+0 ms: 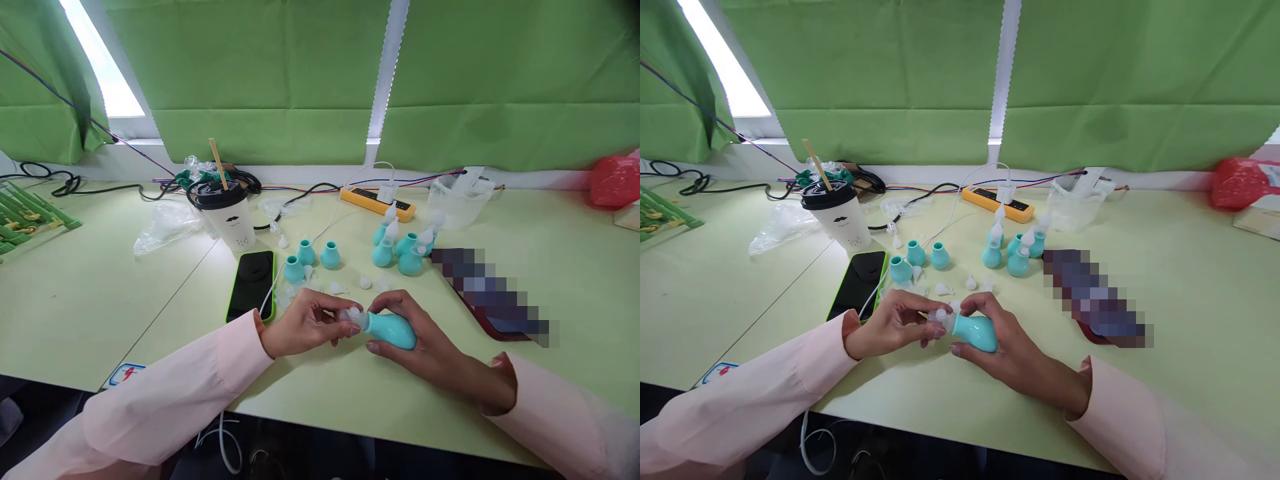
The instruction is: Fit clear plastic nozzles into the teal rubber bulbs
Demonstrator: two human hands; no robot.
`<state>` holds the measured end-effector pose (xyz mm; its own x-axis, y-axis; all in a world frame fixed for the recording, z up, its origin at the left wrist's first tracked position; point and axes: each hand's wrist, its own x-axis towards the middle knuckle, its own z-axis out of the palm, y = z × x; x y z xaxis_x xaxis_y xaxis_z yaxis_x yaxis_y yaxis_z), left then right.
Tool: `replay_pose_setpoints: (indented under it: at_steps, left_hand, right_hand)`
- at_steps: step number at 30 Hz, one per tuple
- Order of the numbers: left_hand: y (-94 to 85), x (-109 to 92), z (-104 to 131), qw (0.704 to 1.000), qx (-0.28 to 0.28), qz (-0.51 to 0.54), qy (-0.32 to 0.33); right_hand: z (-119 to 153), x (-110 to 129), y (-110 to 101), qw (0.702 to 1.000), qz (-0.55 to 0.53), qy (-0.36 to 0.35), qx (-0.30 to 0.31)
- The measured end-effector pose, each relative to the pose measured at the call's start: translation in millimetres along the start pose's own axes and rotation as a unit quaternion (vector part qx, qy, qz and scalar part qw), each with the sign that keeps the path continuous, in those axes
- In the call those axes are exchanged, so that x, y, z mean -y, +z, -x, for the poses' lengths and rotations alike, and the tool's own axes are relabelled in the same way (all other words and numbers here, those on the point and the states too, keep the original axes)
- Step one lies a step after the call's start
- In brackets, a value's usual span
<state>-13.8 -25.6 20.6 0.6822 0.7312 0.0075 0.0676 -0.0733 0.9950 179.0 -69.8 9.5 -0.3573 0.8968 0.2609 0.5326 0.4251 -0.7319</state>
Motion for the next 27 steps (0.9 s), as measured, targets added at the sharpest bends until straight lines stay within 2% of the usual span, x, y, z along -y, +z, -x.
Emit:
replay_pose_setpoints:
  at_steps: [6,11,16,22,25,27]
  left_hand:
    - [-0.4,-4.0,1.9,0.994,0.009,-0.106,0.026]
    - [-0.4,-3.7,3.0,0.98,0.008,-0.174,0.094]
    - [-1.7,-2.1,1.2,0.965,0.015,-0.215,0.147]
    - [-0.7,-5.7,1.9,0.961,0.012,-0.221,0.169]
    - [-2.1,-7.7,4.1,0.961,-0.024,-0.2,0.191]
    - [-4.4,-6.8,3.8,0.953,-0.073,-0.2,0.214]
  right_hand:
    - [-6.8,8.7,-8.9,0.983,-0.142,0.071,0.089]
    - [-8.3,8.9,-11.0,0.93,-0.285,0.169,0.162]
    - [-11.4,4.4,-10.3,0.897,-0.348,0.183,0.203]
    - [-11.4,4.7,-8.8,0.89,-0.365,0.173,0.211]
    - [-11.0,3.8,-9.3,0.904,-0.357,0.17,0.16]
    - [-10.8,0.3,-9.4,0.916,-0.351,0.163,0.105]
